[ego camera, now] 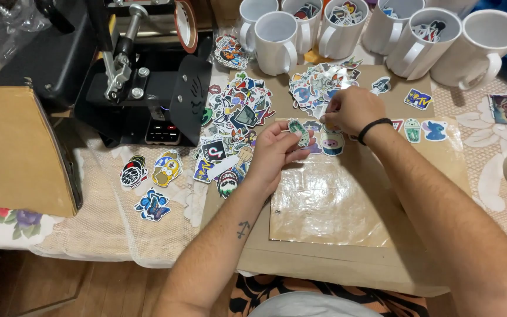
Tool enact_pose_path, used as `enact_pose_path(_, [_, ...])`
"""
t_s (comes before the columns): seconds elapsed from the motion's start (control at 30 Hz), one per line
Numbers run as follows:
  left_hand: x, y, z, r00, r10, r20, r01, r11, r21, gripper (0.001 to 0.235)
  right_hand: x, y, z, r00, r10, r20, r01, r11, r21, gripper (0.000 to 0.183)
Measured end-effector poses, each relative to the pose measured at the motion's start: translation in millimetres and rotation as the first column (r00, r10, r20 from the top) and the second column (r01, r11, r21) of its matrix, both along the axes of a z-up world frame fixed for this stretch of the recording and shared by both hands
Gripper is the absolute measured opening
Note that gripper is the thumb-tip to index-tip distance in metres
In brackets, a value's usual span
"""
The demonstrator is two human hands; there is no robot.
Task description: The person organizes a large collection of colorful stickers on a table. They pick up individual stickers, peel off backing paper, and arrange them in rows on a clear plastic sheet. The person also uses scissors to trim the edges of some stickers and places others into white mugs.
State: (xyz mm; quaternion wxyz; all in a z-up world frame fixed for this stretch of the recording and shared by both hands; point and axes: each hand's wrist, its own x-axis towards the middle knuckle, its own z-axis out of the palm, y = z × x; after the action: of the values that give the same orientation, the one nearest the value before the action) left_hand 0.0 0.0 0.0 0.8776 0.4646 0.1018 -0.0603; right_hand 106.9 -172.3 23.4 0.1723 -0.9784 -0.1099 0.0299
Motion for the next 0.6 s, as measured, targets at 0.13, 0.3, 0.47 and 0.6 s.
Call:
enact_pose_path(0.13, [6.3, 2.6, -9.2, 1.0, -0.009, 0.006, 0.009, 1.0, 0.01, 0.019, 5.3, 3.4, -7.4, 1.0, 0.006, -0.01, -0.007, 0.999, -0.049, 0.018])
enact_pose_path(0.3, [6.0, 2.5, -6.5, 1.0, -0.008, 0.002, 0.008, 1.0, -0.008, 0.018, 16.5, 0.5, -13.7, 1.0, -0.013, -0.017, 0.013, 1.0, -0.004, 0.029])
enact_pose_path(0.47, [9.0, 1.1, -12.2, 1.0, 0.003, 0.01, -0.003, 1.0, -0.012, 0.02, -13.5, -4.3, 20.1, 1.0, 0.02, -0.024, -0.012, 0.953, 0.303, 0.013])
enact_pose_path(0.6, [-2.6, -3.4, -10.7, 1.0, 0.012, -0.006, -0.012, 1.0, 0.021, 0.019, -50.4, -6.6, 8.3, 0.966, 0.079, -0.247, 0.149, 0.612, 0.777, 0.024])
